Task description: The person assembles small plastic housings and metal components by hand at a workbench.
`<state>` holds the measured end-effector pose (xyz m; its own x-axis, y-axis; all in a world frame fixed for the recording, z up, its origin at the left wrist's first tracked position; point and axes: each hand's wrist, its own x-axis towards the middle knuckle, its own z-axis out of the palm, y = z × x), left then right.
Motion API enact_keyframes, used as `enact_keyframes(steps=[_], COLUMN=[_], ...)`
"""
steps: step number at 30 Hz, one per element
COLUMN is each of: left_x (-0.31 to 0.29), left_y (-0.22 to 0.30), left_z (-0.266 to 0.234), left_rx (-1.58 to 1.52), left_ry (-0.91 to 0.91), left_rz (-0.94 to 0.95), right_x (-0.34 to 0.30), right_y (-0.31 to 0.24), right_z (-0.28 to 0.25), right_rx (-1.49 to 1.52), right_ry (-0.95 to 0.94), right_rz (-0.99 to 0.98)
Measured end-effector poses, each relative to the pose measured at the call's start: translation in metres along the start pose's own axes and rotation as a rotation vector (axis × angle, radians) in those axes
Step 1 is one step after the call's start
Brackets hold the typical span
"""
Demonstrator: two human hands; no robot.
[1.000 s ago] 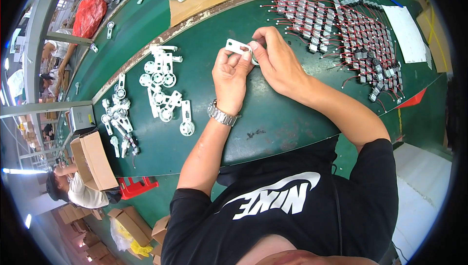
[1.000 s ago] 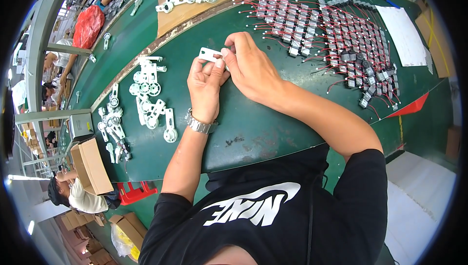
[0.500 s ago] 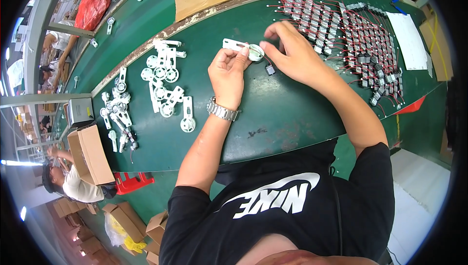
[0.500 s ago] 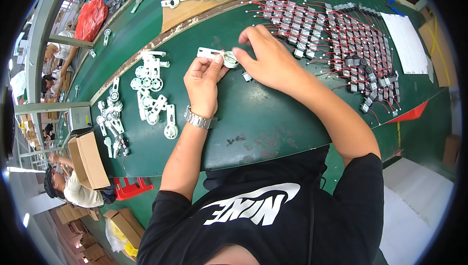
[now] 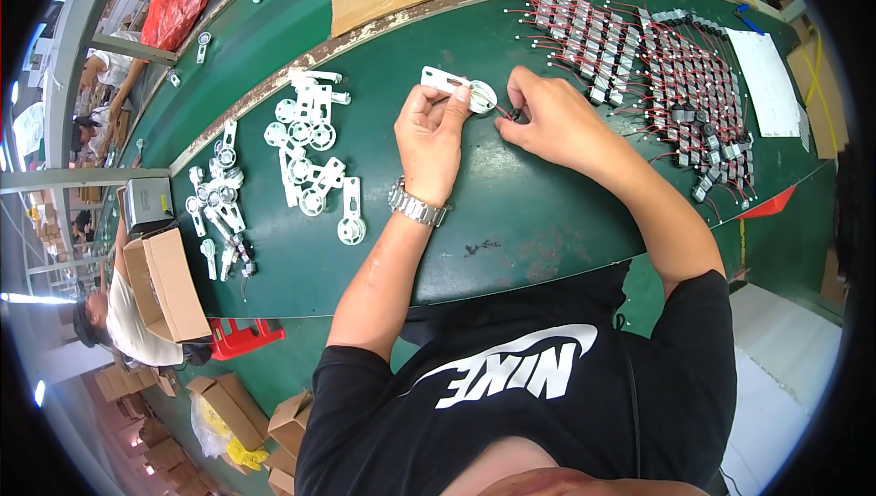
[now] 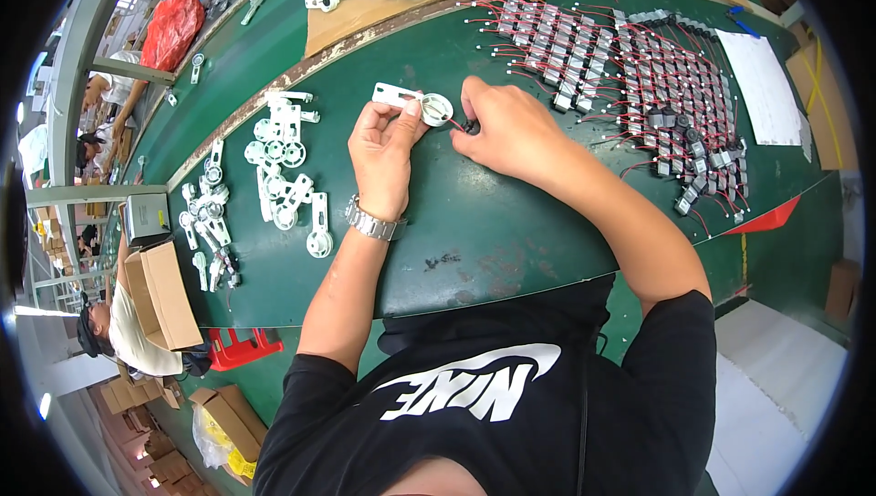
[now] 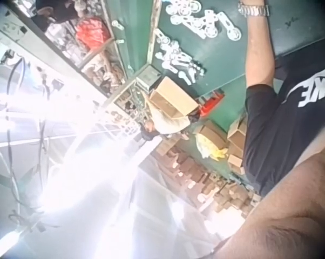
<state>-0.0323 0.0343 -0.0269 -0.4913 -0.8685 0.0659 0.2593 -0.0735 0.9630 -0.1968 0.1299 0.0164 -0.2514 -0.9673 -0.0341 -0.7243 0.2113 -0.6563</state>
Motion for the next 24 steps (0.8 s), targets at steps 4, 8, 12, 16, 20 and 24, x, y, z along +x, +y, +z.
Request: enact_keyframes(steps=[4, 8, 12, 16, 20, 24], left_x=[0.000, -0.001, -0.001, -0.001, -0.002, -0.002], left_y=[0.001, 0.004, 0.005, 0.003, 0.005, 0.004], left_z=[0.000, 0.000, 0.001, -0.001, 0.000, 0.001], left_rx=[0.018, 0.046, -0.006, -0.028, -0.024, -0.092], left_ry=[-0.014, -0.013, -0.012, -0.021, -0.025, -0.028], left_rz=[0.008, 0.023, 0.010, -0.030, -0.041, -0.032], right_x=[0.003, 0.003, 0.006, 0.004, 0.004, 0.004], right_y=[0.000, -0.003, -0.002, -0.002, 0.002, 0.000], right_z=[-0.004, -0.009, -0.010, -0.010, -0.009, -0.015], right_rx=[0.116, 0.090, 0.115, 0.154, 0.338, 0.321], right_ry=[0.039, 0.030, -0.010, -0.020, -0.121, -0.086], right_rz=[-0.073, -0.116, -0.071, -0.125, -0.147, -0.144])
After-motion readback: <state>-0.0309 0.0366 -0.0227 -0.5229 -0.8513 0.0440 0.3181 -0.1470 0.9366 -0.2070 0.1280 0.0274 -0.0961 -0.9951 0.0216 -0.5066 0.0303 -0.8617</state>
